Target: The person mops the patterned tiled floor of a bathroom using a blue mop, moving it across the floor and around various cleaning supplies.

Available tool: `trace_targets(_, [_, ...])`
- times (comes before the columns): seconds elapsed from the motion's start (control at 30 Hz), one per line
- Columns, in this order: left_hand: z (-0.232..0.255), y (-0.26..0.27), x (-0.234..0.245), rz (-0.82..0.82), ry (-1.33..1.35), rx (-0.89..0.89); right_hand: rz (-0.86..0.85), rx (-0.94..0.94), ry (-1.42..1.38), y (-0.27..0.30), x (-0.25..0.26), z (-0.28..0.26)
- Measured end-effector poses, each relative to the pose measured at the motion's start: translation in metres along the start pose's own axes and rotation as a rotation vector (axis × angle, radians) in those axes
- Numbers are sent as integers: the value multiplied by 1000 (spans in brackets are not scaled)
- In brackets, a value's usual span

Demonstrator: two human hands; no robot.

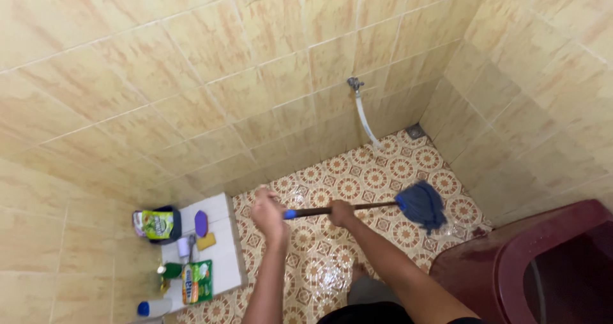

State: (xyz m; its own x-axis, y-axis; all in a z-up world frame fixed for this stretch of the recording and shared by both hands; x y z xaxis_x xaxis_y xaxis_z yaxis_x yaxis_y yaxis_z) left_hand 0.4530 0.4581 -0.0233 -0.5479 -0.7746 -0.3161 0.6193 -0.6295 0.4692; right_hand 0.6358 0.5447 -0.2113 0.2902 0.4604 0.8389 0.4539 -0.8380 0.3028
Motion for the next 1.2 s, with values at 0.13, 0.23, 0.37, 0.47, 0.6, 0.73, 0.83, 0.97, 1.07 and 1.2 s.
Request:
trace_targets(0.13, [38, -9, 59, -15, 85, -16, 105, 154, -99, 5, -38, -52])
trace_targets(0.23, [38, -9, 89, -48, 120, -27, 20, 164, -90, 9, -51, -67])
trace_targets(0.37, [5, -6, 102, 17, 54, -81, -31, 150, -61, 24, -55, -55])
trace_targets(0.47, [-34, -4, 85, 131, -88, 27, 6, 120, -2, 31, -39, -24])
trace_targets(0.6, [-88, -10, 35, 83, -137, 121, 55, 85, 55, 32, -3, 34])
trace_targets(0.73, [-137, -24, -33, -70, -274, 94, 221, 68, 54, 19, 36, 99])
trace_targets(0.83, [-160, -21, -90, -125, -373, 165, 219, 12, 32, 0, 55, 151])
trace_targets(0.97, [-143, -10, -140, -215, -119, 186, 195, -31, 53, -20, 65, 188])
trace_targets(1.07, [-112, -7, -146, -73, -225, 197, 381, 51, 218, -40, 70, 171])
trace_targets(1.2, [-62, -32, -128, 143, -181, 67, 270, 161, 20, -72, 62, 122])
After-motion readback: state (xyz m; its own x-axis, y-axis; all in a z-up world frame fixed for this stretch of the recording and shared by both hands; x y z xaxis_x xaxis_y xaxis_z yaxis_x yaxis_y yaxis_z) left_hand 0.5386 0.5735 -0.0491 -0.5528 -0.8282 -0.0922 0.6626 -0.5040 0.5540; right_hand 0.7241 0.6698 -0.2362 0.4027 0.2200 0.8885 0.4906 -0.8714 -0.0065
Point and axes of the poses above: each hand's wrist, its own y-axis away from the middle knuckle, its own x-axis out of the back of the hand, z = x × y, the point moved 1 cm from there along -y, towards the middle knuckle, and after that the axes turned 12 degrees about x, right-handed, at the moved point
